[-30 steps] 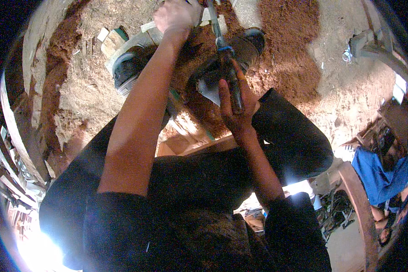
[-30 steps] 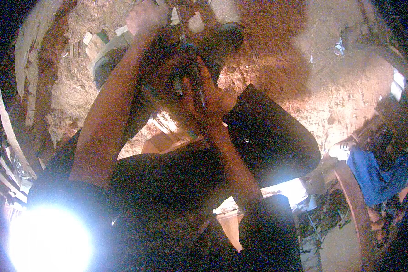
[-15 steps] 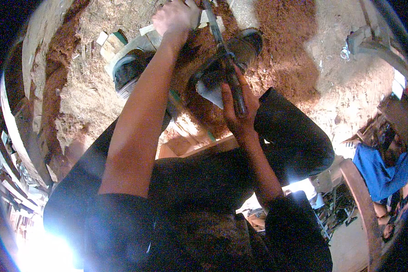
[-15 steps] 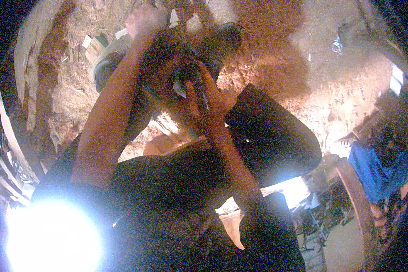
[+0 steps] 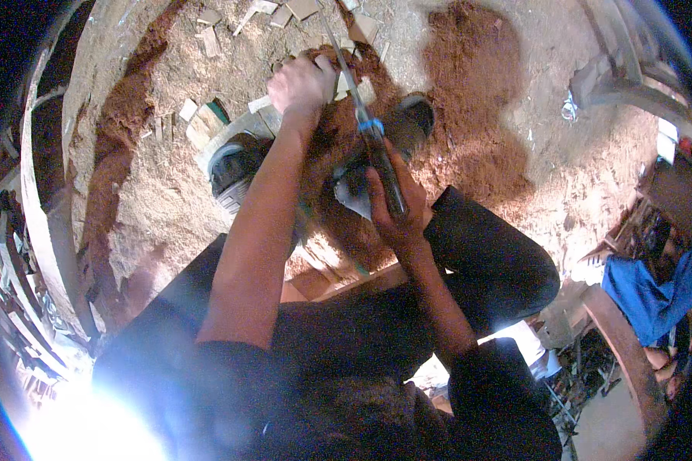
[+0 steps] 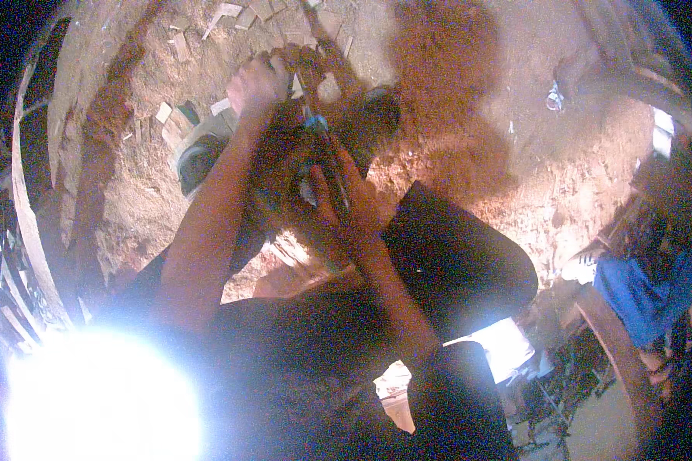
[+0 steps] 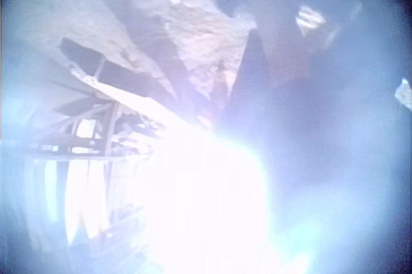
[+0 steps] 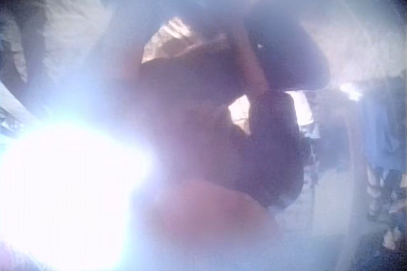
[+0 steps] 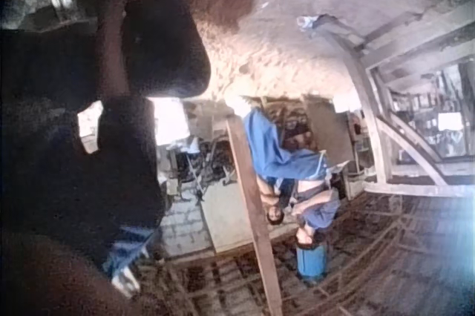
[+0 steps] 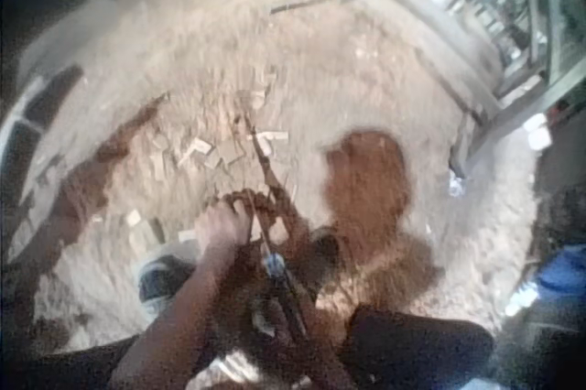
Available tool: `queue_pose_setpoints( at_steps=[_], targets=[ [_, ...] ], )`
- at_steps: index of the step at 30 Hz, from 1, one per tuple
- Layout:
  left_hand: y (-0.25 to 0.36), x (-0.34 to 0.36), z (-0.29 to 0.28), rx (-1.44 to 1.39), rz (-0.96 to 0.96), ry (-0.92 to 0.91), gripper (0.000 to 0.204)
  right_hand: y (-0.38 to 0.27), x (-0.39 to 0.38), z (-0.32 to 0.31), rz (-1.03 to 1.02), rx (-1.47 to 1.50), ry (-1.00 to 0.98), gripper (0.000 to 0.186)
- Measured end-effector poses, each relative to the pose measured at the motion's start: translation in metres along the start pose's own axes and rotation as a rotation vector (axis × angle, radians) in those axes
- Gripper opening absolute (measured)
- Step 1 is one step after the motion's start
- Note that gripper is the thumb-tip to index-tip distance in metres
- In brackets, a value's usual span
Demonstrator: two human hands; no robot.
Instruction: The person sits on the floor and uses a hand saw to cut a small piece of wood held between their legs. They repeatedly saw through the wood, producing sawdust, and continue cutting until the piece is separated.
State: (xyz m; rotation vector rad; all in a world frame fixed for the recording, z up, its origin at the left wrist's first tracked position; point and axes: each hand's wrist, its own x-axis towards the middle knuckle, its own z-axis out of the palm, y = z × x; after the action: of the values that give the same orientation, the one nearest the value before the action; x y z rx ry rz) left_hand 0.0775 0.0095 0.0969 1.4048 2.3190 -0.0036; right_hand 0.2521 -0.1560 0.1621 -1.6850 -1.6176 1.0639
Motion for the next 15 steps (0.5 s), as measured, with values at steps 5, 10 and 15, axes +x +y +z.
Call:
queue_pose_setpoints(
  at_steps=[5,10,15],
  targets=[
    [-0.006,0.005,0.004,0.016,-0.065,-0.048,0.057,0.005,0.004,0.007,0.000,0.084,0.017,0.046],
    [-0.004,0.005,0.005,0.009,-0.019,-0.013,0.060,0.019,-0.019,0.006,-0.074,0.076,0.093,0.042],
    [-0.014,0.008,0.018,0.026,0.029,0.118,0.062,-0.009,0.011,0.011,0.034,0.124,0.049,0.043]
  ],
)
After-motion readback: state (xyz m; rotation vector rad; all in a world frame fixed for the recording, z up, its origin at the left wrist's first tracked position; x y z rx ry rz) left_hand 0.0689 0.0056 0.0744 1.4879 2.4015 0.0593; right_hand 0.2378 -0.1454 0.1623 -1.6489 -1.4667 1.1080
